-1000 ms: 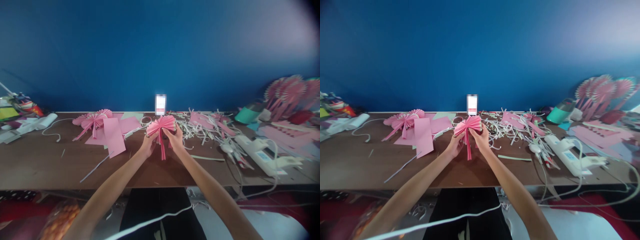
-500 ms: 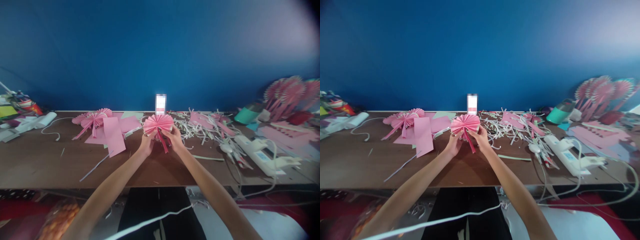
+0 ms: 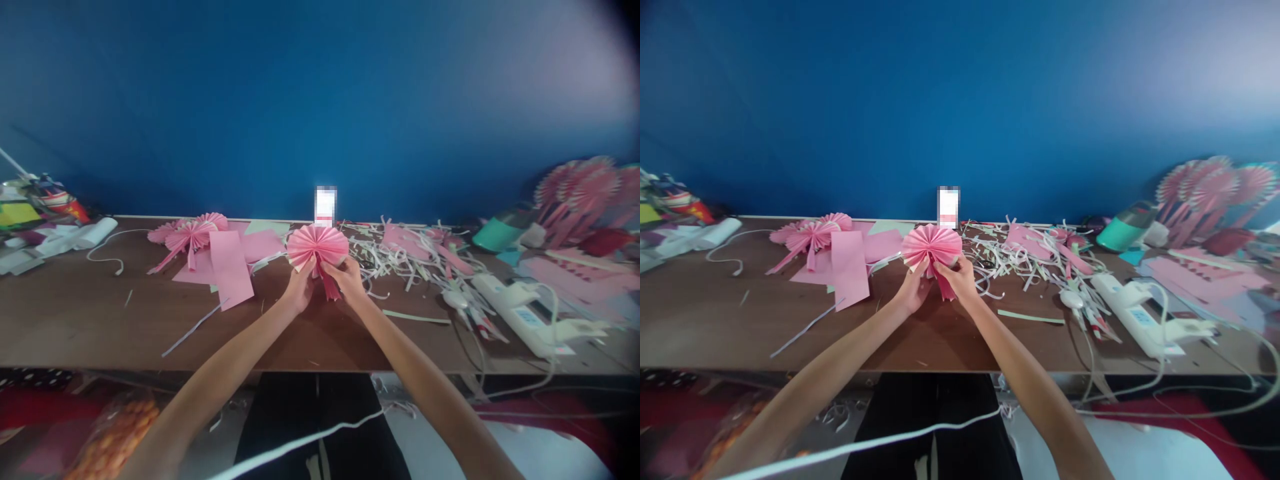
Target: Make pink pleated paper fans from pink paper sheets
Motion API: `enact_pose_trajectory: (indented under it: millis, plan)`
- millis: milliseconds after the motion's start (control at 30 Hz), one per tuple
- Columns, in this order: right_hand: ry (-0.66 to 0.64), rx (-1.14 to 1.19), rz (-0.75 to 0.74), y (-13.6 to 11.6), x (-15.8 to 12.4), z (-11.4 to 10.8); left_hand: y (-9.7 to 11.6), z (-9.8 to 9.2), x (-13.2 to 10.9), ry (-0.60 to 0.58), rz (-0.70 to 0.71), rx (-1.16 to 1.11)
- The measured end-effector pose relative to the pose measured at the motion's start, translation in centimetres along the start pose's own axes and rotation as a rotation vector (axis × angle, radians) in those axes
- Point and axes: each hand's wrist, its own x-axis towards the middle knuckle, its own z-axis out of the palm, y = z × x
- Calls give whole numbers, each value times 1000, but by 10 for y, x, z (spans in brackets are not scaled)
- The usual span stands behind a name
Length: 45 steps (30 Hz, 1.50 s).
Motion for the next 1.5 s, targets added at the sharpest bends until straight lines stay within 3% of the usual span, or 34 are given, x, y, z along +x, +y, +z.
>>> enact_pose_trajectory:
  millis: [167, 500, 700, 967, 1100, 1367, 1500]
  plan:
    - [-9, -33, 14, 4, 1, -2, -1, 6, -5, 8, -19, 48]
    - [-200, 24, 2, -12, 1, -6, 7, -3, 4, 61, 63, 138]
    - [-107, 69, 27, -5, 5, -10, 12, -3, 4, 75, 122, 295]
    - [-81, 61, 56, 0, 9, -14, 10, -7, 7, 103, 233, 357]
    - [-88, 43, 21, 3, 10, -15, 7, -9, 6, 59, 179, 310]
    - [-32, 23, -16, 6, 7, -10, 5, -7, 2, -83, -162, 67]
    - [-31, 69, -14, 6, 6, -9, 2, -9, 2, -84, -194, 51]
